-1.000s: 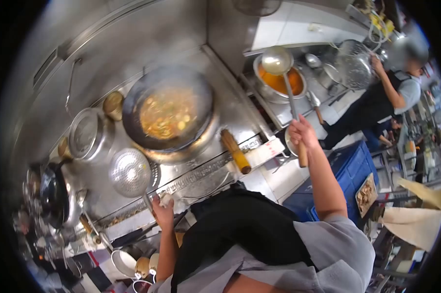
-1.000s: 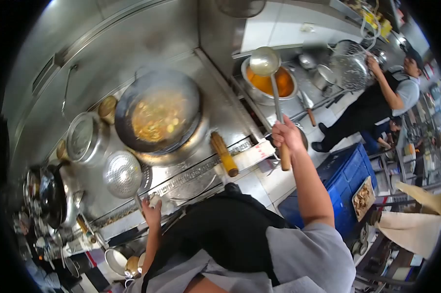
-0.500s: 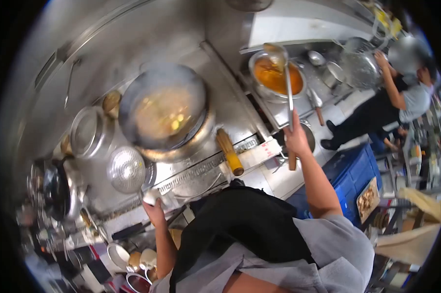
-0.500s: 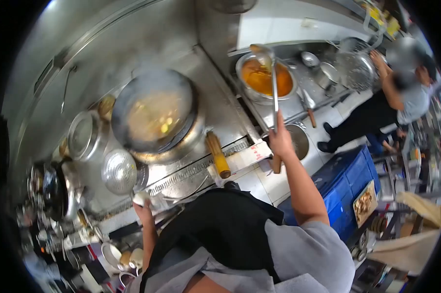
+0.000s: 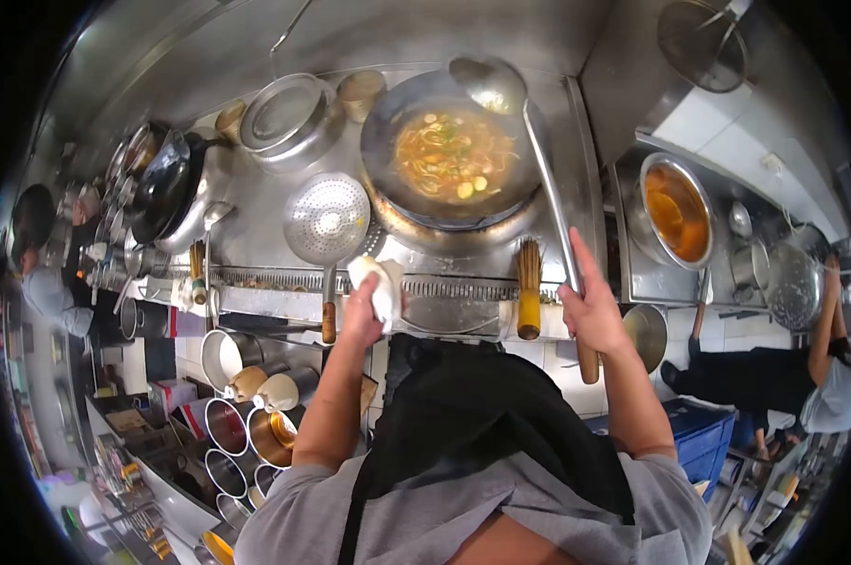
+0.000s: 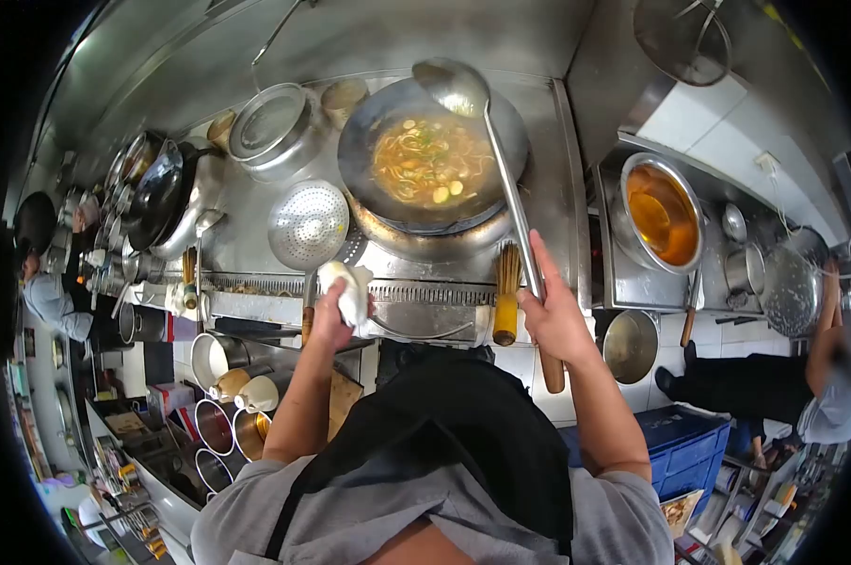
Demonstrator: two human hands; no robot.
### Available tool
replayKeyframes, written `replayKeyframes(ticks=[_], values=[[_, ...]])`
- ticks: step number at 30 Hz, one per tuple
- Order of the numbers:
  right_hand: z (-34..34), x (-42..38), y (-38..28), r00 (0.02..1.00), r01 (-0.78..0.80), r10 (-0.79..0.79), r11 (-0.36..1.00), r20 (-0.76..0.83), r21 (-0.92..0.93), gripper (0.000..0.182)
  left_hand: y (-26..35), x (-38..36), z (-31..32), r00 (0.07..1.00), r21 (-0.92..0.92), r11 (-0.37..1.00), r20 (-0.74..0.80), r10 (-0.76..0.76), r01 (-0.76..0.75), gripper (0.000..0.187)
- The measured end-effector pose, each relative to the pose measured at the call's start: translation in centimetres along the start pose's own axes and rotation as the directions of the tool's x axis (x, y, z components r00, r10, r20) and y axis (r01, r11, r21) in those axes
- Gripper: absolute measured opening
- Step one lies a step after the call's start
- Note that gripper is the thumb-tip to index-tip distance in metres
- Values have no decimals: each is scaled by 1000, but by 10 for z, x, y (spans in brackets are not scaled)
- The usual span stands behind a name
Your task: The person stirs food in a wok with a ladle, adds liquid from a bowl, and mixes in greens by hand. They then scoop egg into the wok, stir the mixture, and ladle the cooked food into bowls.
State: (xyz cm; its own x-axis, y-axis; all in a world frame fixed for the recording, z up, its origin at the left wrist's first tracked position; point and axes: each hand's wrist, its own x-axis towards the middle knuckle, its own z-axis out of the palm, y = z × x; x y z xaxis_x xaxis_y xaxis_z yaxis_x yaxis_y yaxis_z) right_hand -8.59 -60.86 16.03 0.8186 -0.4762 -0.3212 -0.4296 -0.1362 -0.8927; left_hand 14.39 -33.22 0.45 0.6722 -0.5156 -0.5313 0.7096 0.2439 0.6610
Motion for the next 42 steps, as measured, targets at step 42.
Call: replayKeyframes(ticks=[42], values=[[103,-67,123,925,15,65,978,-375,208,82,-33,136,105,971,56,976,110,-214,209,24]])
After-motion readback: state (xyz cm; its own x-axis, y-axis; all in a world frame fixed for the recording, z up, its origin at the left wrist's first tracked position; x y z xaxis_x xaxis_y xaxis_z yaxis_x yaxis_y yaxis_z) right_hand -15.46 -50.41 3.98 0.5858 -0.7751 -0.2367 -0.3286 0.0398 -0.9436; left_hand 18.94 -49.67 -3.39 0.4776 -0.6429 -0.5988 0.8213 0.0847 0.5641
